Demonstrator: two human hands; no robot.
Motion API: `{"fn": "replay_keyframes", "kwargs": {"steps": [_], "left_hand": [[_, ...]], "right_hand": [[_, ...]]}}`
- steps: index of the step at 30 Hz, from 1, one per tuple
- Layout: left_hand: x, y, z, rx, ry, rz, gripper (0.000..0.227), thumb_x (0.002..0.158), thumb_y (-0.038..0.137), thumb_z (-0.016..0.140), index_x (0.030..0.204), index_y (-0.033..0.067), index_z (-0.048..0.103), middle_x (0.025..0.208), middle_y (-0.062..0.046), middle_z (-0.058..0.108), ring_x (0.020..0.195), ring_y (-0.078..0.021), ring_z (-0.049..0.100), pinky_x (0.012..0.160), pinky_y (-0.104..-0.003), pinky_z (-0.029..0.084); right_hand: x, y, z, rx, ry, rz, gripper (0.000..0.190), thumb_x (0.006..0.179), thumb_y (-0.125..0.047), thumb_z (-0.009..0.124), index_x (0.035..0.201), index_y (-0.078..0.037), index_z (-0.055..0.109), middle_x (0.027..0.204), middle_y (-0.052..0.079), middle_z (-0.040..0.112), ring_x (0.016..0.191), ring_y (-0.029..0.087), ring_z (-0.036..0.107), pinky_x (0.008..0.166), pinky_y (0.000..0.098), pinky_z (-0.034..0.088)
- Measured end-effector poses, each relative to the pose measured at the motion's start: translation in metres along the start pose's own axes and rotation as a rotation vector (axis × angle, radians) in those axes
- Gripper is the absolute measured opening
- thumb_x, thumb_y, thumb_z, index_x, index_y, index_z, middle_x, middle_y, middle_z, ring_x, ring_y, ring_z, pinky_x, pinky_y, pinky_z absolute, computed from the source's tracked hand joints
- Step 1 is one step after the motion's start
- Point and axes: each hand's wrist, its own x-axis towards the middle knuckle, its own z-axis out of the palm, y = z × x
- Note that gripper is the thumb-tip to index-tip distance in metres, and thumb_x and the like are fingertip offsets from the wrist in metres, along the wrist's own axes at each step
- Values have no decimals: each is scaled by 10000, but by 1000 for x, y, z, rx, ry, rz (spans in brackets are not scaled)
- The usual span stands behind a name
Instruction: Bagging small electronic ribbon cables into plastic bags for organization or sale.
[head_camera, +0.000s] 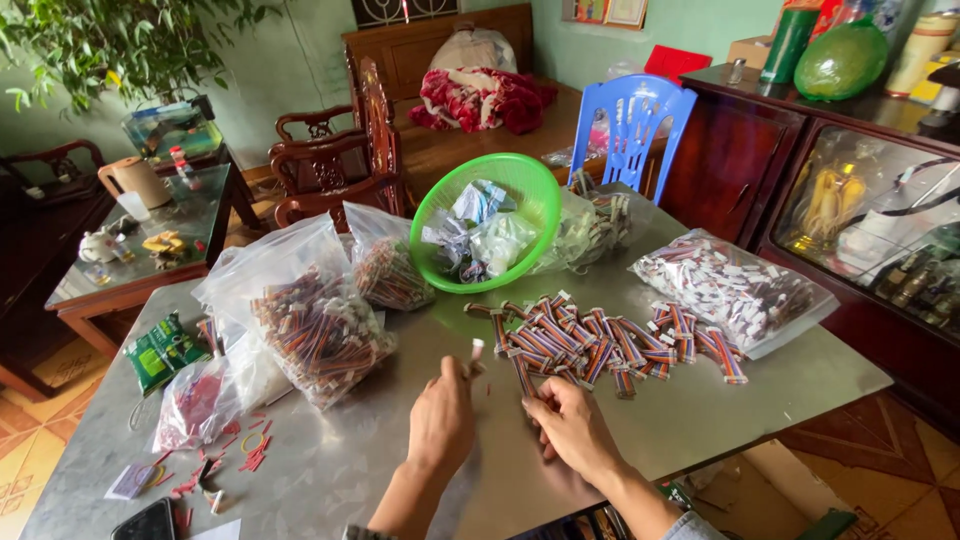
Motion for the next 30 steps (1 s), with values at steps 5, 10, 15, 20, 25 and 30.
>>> {"fn": "replay_keyframes", "kwargs": {"steps": [5,10,15,20,25,30], "left_hand": [[-21,33,2,-652,48,-176,301,992,427,550,998,126,555,861,-94,627,758,-252,544,722,-382,438],[-6,-10,29,-996,92,-183,160,1047,275,580,950,148,596,831,26,525,759,-95,425,693,-278,386],[-3,-38,33,-1777,152,-158,123,1059,210,533,994,106,548,836,-170,690,978,-413,749,935,-491,536],[-5,-41,30,-1823,122,-178,111,1058,139,519,1050,46,579,828,-149,607,957,-387,702,909,-434,530],[3,-29,29,-1795,246,-205,89,1012,49,513,1033,32,598,676,10,294,588,-137,288,575,-314,301],[3,-15,28,-1315,190,-247,161,1011,215,628,922,126,528,646,31,290,508,-100,296,450,-283,277]], "right_hand": [[-13,-20,15,47,-115,-187,119,1008,-146,643,924,-82,698,637,50,716,426,129,616,392,277,529],[30,-24,-1,-474,-118,-364,376,932,-353,694,624,-176,573,561,-1,568,565,103,461,584,347,400],[111,-6,-31,-1101,86,-105,1394,688,-870,822,1574,22,219,1587,324,301,1486,435,322,1195,498,325],[133,-18,-26,-1006,-16,-41,960,712,-568,934,1307,-7,432,1371,204,507,1269,377,502,1039,473,385],[138,-18,-22,-1095,-77,-13,399,820,-390,837,982,-35,752,1095,115,768,1009,309,732,810,416,588],[151,13,-29,-985,3,-384,163,965,-222,633,972,-94,533,930,182,740,872,428,703,730,548,515]]}}
